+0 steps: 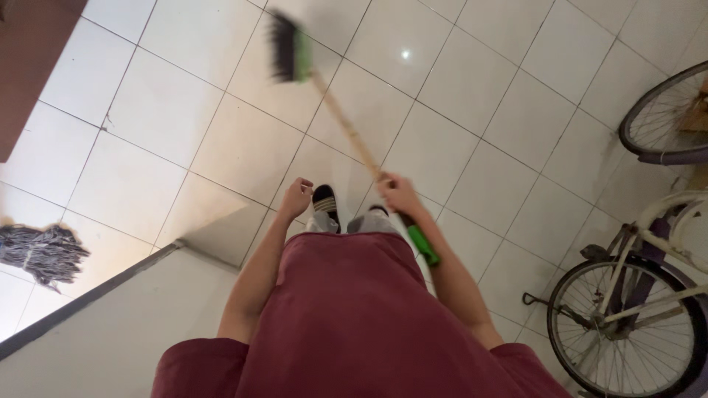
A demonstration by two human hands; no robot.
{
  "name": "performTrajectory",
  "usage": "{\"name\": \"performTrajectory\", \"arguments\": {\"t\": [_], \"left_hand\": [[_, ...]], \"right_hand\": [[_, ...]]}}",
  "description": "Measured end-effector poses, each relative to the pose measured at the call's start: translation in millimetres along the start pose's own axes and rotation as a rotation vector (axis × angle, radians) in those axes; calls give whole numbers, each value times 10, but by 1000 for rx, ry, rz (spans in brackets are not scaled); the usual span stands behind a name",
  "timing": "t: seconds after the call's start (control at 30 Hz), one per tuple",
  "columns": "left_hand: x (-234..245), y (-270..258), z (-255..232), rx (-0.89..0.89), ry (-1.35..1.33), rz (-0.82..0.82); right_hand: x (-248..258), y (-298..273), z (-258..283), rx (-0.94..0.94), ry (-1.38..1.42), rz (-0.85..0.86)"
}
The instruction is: The person sweeps the tiled floor using a broom, moving debris along the base of the wall and through a doorway.
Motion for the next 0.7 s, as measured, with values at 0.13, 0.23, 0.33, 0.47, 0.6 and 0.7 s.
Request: {"name": "performTrajectory", "arguments": {"t": [0.13,0.23,0.33,0.47,0.6,0.7], "left_hand": [[-22,35,-86,25,-15,-5],[-91,81,-182,12,-70,-15],[-136,199,-279,44,-77,-22],[-96,377,-523,45,-118,-71],[-145,578,-750,79,-173,-63],[-202,830,-944,120,-169,-101]], "right_hand": [[1202,-70,31,-98,-323,-412],[1668,154,73,-86,-446,-469],[1826,535,-136,-246,-504,-456],[1518,822,-277,-267,-394,-188],[708,1146,11,-32,-326,179],[236,1699,360,-130,-99,349]]}}
Point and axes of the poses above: each hand's wrist, its own y-axis towards the middle knuckle, its own x-axis out of the back of the hand, z = x × y, the point moved 8 cm from there along y, towards the middle knuckle, and after that the axes turned 1 degree about x, right-handed, at the moved point
